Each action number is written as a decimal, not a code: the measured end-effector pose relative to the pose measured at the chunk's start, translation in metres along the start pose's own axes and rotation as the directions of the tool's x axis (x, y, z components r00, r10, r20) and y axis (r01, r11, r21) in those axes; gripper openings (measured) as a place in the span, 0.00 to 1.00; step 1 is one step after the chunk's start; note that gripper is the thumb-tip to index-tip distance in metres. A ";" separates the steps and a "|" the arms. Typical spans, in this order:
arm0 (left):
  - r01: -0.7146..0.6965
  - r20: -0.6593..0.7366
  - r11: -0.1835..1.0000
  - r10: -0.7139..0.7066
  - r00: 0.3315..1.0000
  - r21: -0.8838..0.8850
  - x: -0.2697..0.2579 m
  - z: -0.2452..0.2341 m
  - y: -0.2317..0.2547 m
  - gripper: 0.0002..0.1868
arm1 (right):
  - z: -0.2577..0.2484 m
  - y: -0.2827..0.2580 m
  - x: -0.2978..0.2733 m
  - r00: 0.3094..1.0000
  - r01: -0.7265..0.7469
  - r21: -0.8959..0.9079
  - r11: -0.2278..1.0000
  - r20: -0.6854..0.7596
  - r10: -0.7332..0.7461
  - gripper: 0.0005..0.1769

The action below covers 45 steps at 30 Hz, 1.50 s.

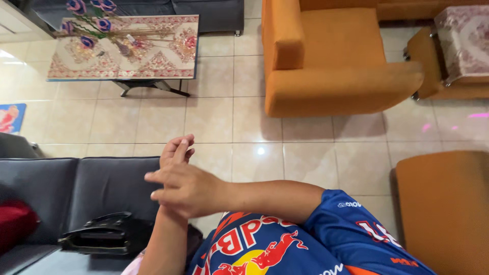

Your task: The person packs a black bag resting on a sofa. They handle a brown wallet, pick up a pink bottle and an orange bottle from a shelf, place a phone and a glasses case into the bag, and move between the shelf and the sofa arranging items into it.

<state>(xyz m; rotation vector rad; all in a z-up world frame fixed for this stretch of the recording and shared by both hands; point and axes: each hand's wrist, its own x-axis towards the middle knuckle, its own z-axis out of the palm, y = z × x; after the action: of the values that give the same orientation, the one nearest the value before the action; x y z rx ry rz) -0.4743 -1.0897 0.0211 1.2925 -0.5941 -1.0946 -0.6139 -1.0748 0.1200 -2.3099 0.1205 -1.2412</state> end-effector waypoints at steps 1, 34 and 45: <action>0.007 0.006 0.999 -0.007 1.000 0.033 0.006 0.019 -0.004 0.09 | -0.017 0.012 -0.002 1.000 -0.030 0.022 0.999 -0.001 0.030 0.17; -0.034 -0.224 0.928 -0.054 0.973 -0.371 0.162 -0.046 -0.043 0.10 | 0.022 0.227 0.101 0.925 -0.165 0.089 0.982 0.359 0.123 0.14; -0.134 -0.711 0.969 -0.055 0.701 -0.207 0.148 -0.148 -0.011 0.08 | 0.147 0.276 0.140 0.790 -0.142 0.173 0.975 0.613 0.006 0.19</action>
<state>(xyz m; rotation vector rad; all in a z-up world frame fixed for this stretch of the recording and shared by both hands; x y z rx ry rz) -0.2900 -1.1523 -0.0555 1.3478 0.1101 -0.5176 -0.3714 -1.2988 0.0284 -2.3642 -0.1420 -0.3881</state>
